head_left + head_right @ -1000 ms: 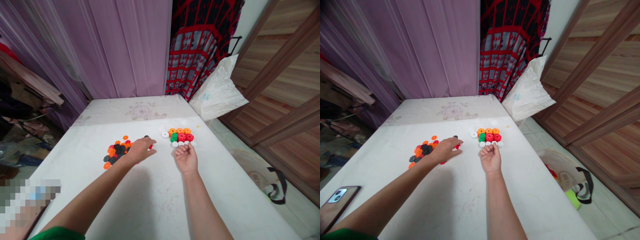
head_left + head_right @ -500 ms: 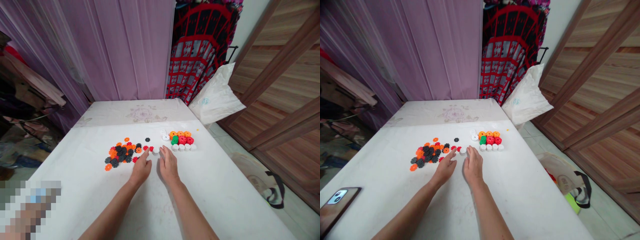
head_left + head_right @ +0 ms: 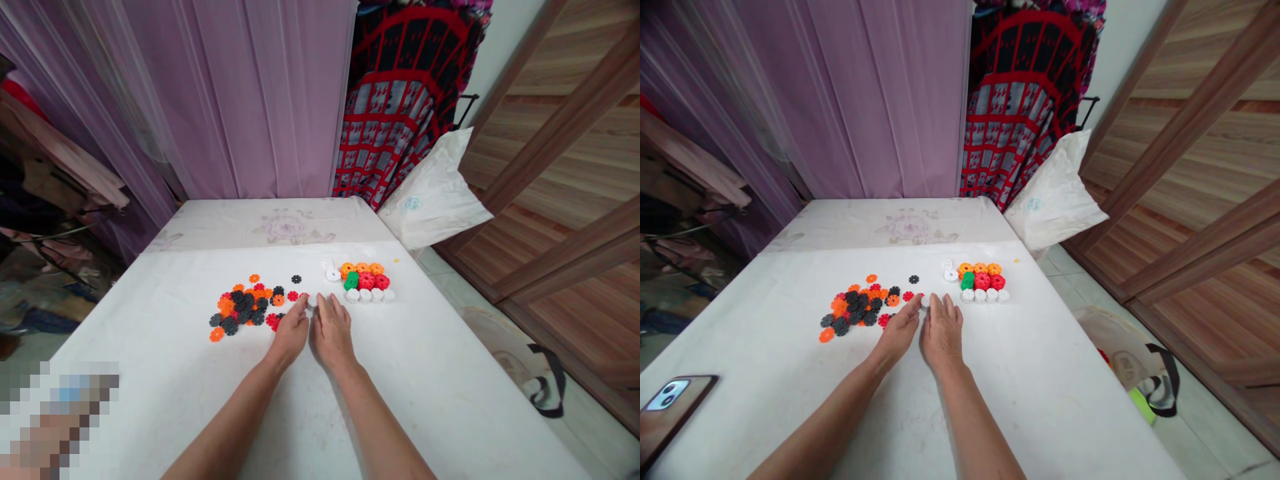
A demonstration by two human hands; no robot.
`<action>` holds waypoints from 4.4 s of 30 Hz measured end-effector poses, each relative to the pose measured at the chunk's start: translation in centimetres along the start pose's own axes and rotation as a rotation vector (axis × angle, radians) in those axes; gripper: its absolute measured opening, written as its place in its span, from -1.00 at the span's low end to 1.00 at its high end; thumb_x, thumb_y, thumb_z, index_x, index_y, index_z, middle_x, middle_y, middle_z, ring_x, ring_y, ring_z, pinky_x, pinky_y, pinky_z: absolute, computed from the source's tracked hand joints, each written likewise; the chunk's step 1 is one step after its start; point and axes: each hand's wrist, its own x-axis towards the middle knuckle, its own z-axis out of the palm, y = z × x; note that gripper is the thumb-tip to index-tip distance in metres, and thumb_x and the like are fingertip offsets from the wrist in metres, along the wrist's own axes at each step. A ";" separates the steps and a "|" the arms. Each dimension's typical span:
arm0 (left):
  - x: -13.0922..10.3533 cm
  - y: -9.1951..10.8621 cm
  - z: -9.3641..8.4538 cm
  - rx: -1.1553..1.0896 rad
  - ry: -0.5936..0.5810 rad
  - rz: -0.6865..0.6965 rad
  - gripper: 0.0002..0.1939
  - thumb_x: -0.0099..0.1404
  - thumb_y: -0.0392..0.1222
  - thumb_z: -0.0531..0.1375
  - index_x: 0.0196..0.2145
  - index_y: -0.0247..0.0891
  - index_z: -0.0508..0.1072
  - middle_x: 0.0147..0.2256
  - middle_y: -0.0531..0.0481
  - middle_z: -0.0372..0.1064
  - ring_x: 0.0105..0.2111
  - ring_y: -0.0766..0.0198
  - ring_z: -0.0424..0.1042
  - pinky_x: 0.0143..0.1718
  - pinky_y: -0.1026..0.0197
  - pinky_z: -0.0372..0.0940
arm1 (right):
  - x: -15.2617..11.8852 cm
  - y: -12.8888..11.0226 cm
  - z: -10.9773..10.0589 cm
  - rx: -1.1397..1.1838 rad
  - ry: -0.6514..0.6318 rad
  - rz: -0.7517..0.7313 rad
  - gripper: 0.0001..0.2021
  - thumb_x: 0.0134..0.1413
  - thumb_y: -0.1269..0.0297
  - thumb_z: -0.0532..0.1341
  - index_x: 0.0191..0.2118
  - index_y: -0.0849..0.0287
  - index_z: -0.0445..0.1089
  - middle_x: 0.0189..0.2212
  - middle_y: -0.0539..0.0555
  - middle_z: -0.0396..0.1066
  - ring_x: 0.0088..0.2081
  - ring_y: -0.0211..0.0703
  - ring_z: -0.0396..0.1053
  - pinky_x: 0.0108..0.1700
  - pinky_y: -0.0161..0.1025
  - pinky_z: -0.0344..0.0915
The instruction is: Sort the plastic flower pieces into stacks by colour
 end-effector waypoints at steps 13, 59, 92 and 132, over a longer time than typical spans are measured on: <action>-1.8 -1.0 -3.4 -0.198 0.199 0.043 -0.53 0.21 -0.17 0.16 0.10 -0.22 0.41 0.11 -0.16 0.41 0.06 0.09 0.44 0.15 -0.03 0.30 | -0.8 2.8 0.1 0.000 0.195 -0.030 -0.51 0.08 0.29 0.11 0.16 0.20 0.27 0.06 0.22 0.41 0.14 0.09 0.28 0.16 0.07 0.21; -2.0 -2.5 -10.6 0.384 0.567 0.384 -0.61 0.30 -0.17 0.07 0.07 -0.13 0.39 0.03 -0.10 0.45 0.06 0.10 0.42 0.13 0.00 0.31 | 8.9 -0.8 -6.2 -0.553 -0.528 -0.258 -0.28 -0.03 0.24 0.22 0.30 0.17 0.10 -0.10 0.23 0.51 -0.04 0.08 0.41 0.02 -0.09 0.08; 1.4 5.2 2.9 -0.735 0.154 -0.187 -0.34 0.44 0.19 -0.25 0.31 -0.18 0.15 0.38 -0.11 -0.09 0.35 0.18 -0.01 0.35 0.01 -0.01 | -2.3 8.6 -7.6 0.046 0.094 0.077 -0.68 0.16 0.23 0.03 -0.16 0.09 0.52 -0.25 0.08 0.58 -0.25 -0.11 0.49 -0.10 -0.16 0.41; 2.9 9.3 5.9 -0.803 0.031 -0.328 -0.32 0.46 0.14 -0.28 0.37 -0.28 0.02 0.37 -0.08 -0.09 0.36 0.27 -0.05 0.34 0.19 -0.09 | -2.2 8.9 -7.5 0.075 0.132 0.030 -0.71 0.14 0.27 0.06 -0.18 0.07 0.53 -0.25 0.05 0.59 -0.23 -0.13 0.51 -0.16 -0.23 0.39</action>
